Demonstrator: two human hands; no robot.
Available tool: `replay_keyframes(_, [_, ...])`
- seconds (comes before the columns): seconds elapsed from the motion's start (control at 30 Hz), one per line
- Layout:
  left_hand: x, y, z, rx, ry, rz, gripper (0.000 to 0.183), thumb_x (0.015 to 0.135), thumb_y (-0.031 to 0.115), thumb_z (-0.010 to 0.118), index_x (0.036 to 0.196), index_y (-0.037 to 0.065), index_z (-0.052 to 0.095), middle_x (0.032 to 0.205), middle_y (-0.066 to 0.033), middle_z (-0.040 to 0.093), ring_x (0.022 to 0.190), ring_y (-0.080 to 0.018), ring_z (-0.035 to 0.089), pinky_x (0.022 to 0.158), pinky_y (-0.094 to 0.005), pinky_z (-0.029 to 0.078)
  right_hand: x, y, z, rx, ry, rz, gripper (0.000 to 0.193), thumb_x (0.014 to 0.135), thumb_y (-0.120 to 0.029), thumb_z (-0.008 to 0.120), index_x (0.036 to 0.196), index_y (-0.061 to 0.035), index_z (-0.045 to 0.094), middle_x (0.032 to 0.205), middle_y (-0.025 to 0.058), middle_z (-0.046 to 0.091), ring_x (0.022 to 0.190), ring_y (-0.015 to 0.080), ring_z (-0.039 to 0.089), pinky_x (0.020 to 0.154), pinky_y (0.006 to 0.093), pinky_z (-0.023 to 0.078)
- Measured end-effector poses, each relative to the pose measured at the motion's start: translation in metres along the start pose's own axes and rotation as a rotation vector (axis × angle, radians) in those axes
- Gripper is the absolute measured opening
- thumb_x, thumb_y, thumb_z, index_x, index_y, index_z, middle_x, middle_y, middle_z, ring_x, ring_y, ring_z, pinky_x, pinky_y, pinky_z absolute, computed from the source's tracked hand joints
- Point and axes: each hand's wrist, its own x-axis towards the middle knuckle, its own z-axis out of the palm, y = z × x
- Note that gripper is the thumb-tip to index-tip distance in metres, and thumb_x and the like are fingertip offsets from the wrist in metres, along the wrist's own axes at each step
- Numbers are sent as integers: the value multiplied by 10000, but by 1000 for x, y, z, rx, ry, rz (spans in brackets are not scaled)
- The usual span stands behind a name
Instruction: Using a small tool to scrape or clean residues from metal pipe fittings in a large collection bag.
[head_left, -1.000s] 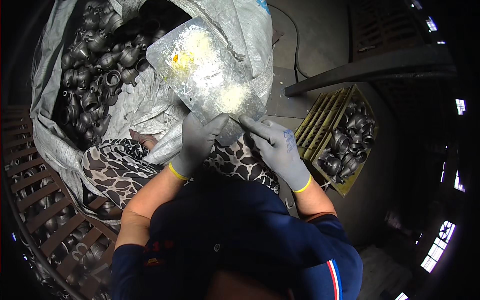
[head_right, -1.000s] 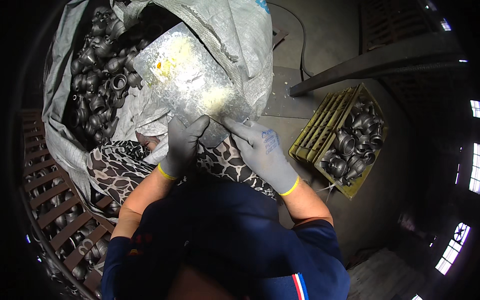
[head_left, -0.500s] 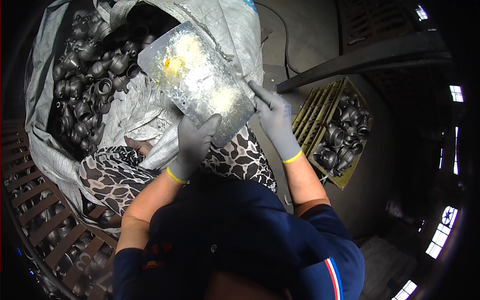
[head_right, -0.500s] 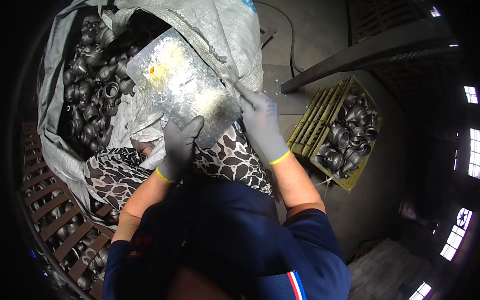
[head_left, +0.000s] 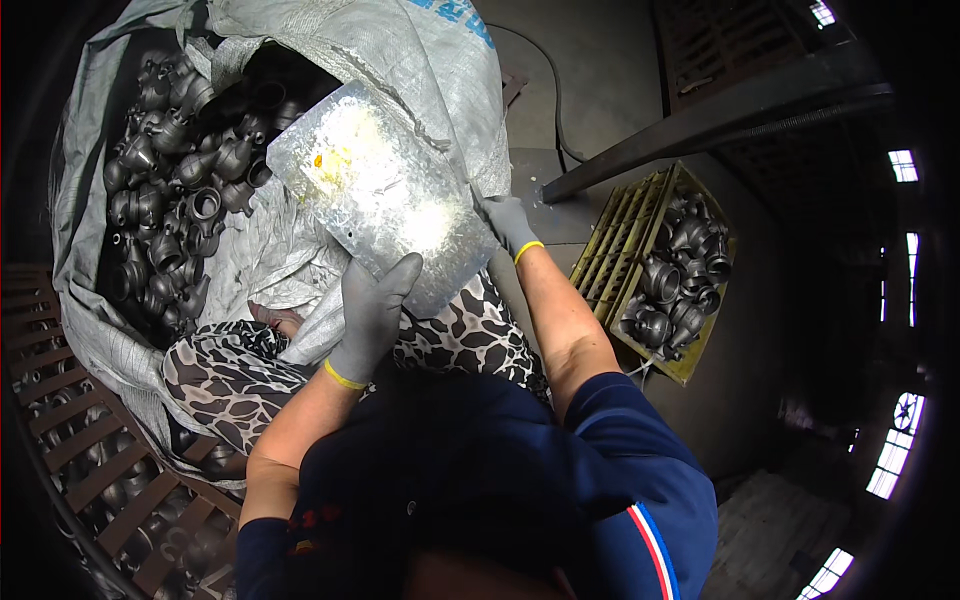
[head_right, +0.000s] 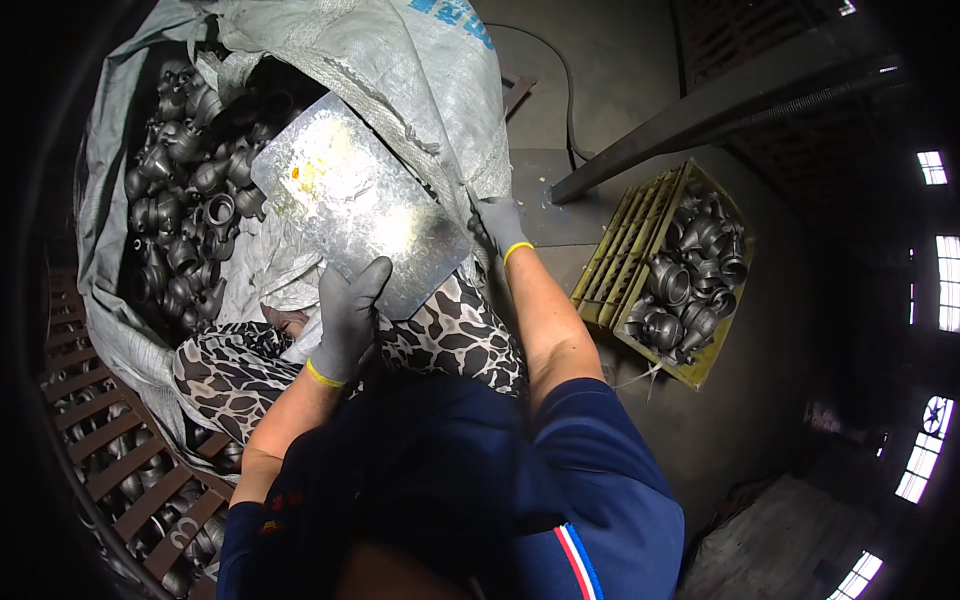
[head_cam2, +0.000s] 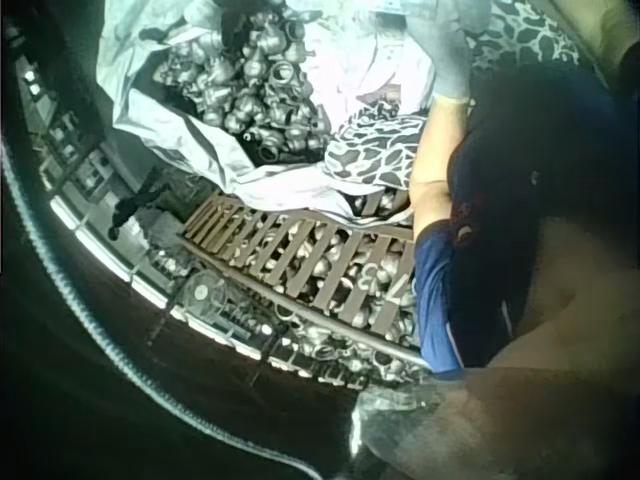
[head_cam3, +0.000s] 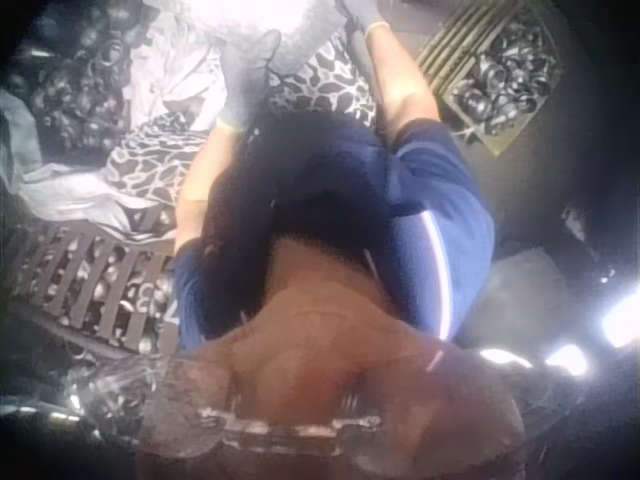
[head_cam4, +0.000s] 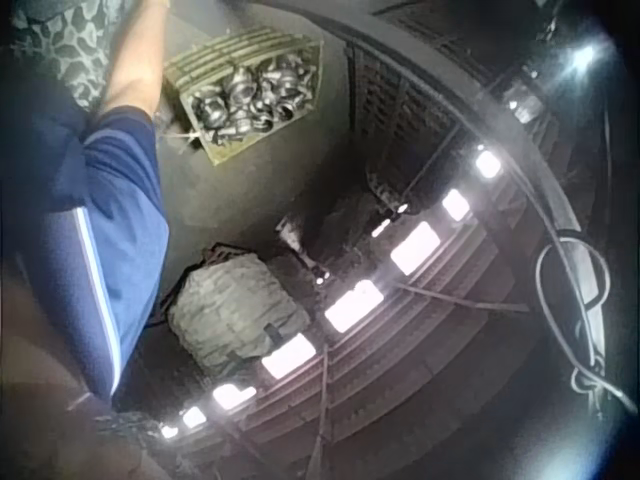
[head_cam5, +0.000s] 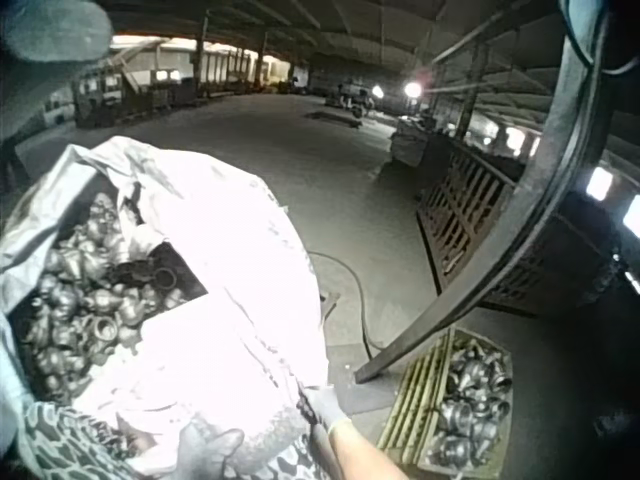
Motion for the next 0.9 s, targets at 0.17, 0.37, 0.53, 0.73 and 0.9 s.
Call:
replay_keyframes(0.17, [4, 10, -4, -99, -60, -76, 386, 873, 67, 579, 1234, -58, 521, 1148, -110, 626, 1034, -180, 596, 912, -316, 463, 7, 81, -24, -352, -29, -68, 309, 848, -175, 602, 1127, -88, 701, 706, 66, 680, 459, 107, 538, 434, 267, 431])
replay_keyframes(0.37, [-2, 20, -13, -151, -150, -190, 423, 871, 43, 514, 1279, -65, 483, 1191, -126, 611, 1062, -202, 600, 943, -333, 457, -68, 32, -76, 58, 71, -159, 397, 839, -66, 561, 1224, -101, 651, 745, 21, 669, 526, 50, 511, 505, 214, 429])
replay_keyframes(0.53, [-2, 20, -8, -233, -158, -166, 444, 879, 17, 460, 1315, -63, 441, 1239, -149, 582, 1132, -214, 572, 984, -344, 437, -149, -69, -73, 204, -4, -393, 373, 875, -40, 579, 1243, -62, 631, 829, 6, 667, 569, 14, 472, 515, 168, 375])
replay_keyframes(0.73, [-3, 12, -7, -120, -146, -99, 380, 884, 4, 527, 1261, -41, 514, 1183, -103, 615, 1073, -168, 592, 942, -322, 463, -186, -106, -44, -81, -75, -722, 345, 848, -29, 574, 1183, -42, 656, 946, 141, 701, 805, 201, 677, 734, 292, 514])
replay_keyframes(0.9, [-3, 10, -8, -70, -153, -184, 422, 877, -40, 485, 1299, -55, 477, 1221, -142, 595, 1105, -211, 592, 967, -348, 468, -186, -116, -35, -242, -30, -854, 351, 840, -35, 573, 1179, -68, 657, 969, 180, 681, 882, 299, 675, 790, 329, 519])
